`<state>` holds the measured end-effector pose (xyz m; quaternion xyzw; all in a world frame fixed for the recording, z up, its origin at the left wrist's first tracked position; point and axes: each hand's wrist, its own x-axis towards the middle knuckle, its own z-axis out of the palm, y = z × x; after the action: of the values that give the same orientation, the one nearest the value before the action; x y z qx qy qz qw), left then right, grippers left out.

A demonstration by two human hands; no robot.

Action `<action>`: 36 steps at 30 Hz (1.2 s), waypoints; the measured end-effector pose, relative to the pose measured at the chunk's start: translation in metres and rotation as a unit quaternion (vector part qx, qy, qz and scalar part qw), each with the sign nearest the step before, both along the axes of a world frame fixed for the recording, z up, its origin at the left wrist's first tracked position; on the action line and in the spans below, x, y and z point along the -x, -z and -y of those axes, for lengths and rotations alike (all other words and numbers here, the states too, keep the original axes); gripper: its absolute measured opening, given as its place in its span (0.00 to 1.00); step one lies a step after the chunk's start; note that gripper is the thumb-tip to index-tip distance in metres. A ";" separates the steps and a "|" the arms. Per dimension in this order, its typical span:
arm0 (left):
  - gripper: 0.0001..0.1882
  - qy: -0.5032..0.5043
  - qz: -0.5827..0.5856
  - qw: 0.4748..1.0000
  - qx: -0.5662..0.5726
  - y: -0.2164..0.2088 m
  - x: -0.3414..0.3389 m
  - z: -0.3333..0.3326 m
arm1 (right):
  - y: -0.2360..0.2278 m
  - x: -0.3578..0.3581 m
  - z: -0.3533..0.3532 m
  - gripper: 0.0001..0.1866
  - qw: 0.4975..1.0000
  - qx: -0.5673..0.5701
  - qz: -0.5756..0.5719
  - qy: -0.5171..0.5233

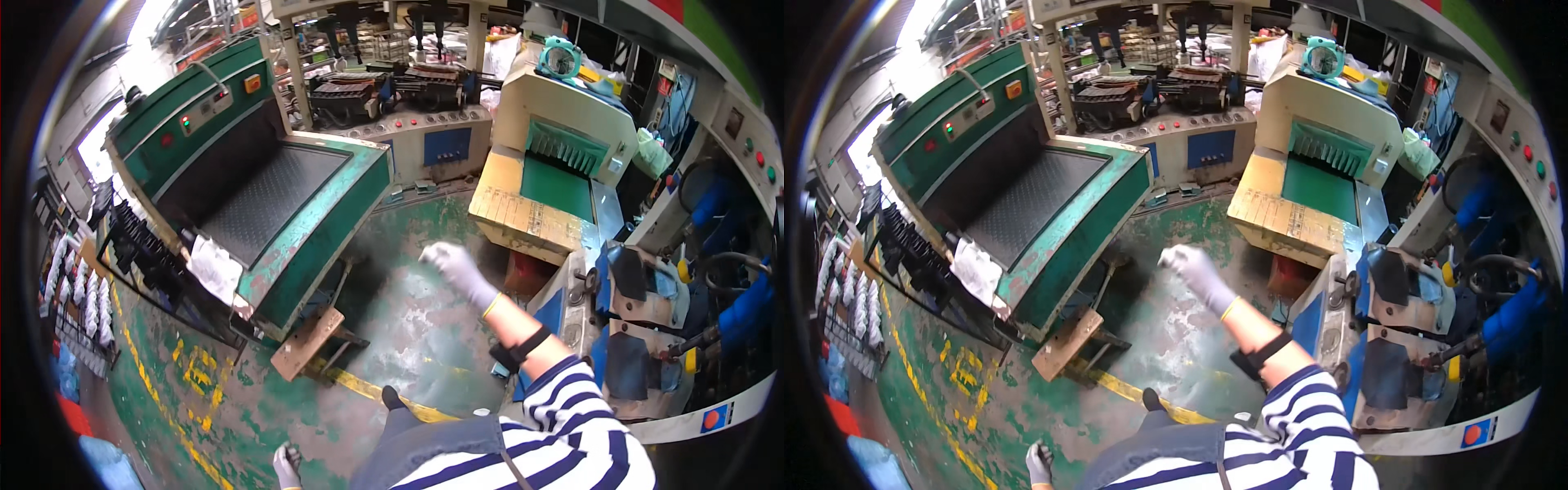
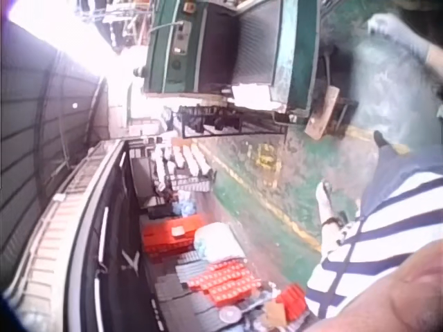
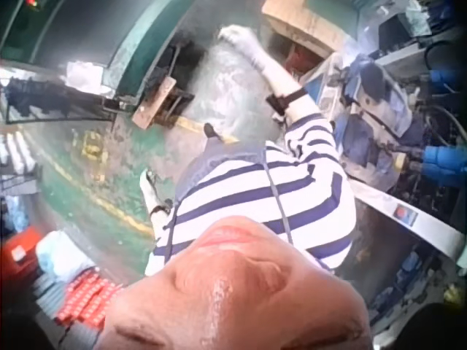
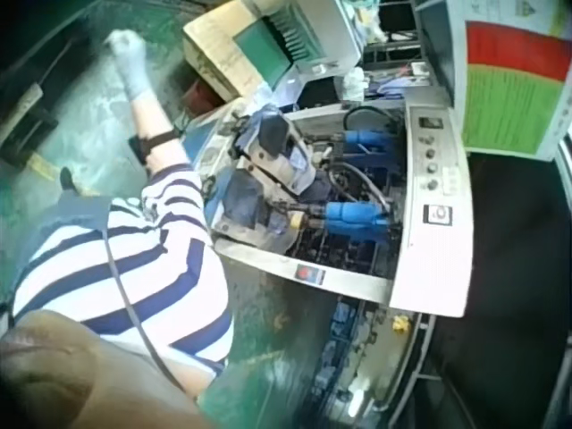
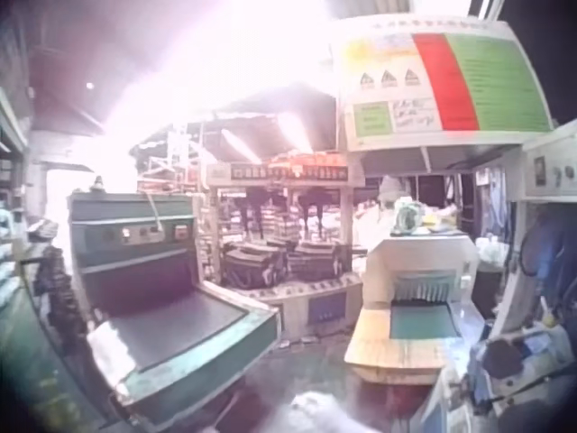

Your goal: Operating industrial machinery for shoe sole attaching and pressing.

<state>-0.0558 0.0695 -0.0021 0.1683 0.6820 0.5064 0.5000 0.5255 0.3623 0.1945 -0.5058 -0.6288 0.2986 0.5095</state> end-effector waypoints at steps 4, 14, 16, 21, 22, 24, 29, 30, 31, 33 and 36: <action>0.16 0.056 -0.065 0.990 -0.110 0.002 -0.012 -0.204 | -0.057 -0.023 -0.109 0.21 0.986 -0.094 0.035 0.133; 0.21 0.319 -0.310 0.856 -0.263 -0.034 -0.243 -0.691 | -0.058 -0.164 -0.291 0.15 0.966 0.066 -0.086 0.236; 0.24 0.291 -0.440 0.815 -0.238 -0.028 -0.280 -0.760 | -0.064 -0.211 -0.337 0.14 0.974 0.018 -0.071 0.214; 0.35 0.265 -0.530 0.805 -0.039 -0.012 -0.330 -0.859 | -0.106 -0.307 -0.498 0.10 0.975 -0.044 -0.078 0.201; 0.36 0.268 -0.545 0.794 -0.010 -0.013 -0.337 -0.871 | -0.116 -0.317 -0.532 0.10 0.974 -0.049 -0.074 0.210; 0.36 0.248 -0.558 0.792 -0.014 -0.010 -0.354 -0.883 | -0.139 -0.332 -0.601 0.14 0.960 -0.124 0.074 0.241; 0.35 0.185 -0.627 0.748 -0.120 -0.002 -0.398 -0.901 | -0.224 -0.333 -0.781 0.14 0.922 -0.302 0.161 0.180; 0.34 0.187 -0.616 0.754 -0.132 0.000 -0.404 -0.907 | -0.238 -0.330 -0.809 0.14 0.897 -0.351 0.196 0.187; 0.33 0.197 -0.597 0.766 -0.130 0.001 -0.410 -0.918 | -0.254 -0.329 -0.836 0.14 0.895 -0.348 0.213 0.182; 0.32 0.193 -0.590 0.771 -0.141 0.001 -0.420 -0.942 | -0.290 -0.324 -0.887 0.14 0.909 -0.330 0.195 0.164; 0.32 0.166 -0.596 0.778 -0.107 0.002 -0.433 -0.980 | -0.337 -0.322 -0.954 0.12 0.947 -0.238 0.143 0.159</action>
<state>0.3776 1.0496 -0.0043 0.5993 0.7468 0.2840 0.0487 0.8472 1.3164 0.5315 -0.5005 -0.6591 -0.0205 0.5610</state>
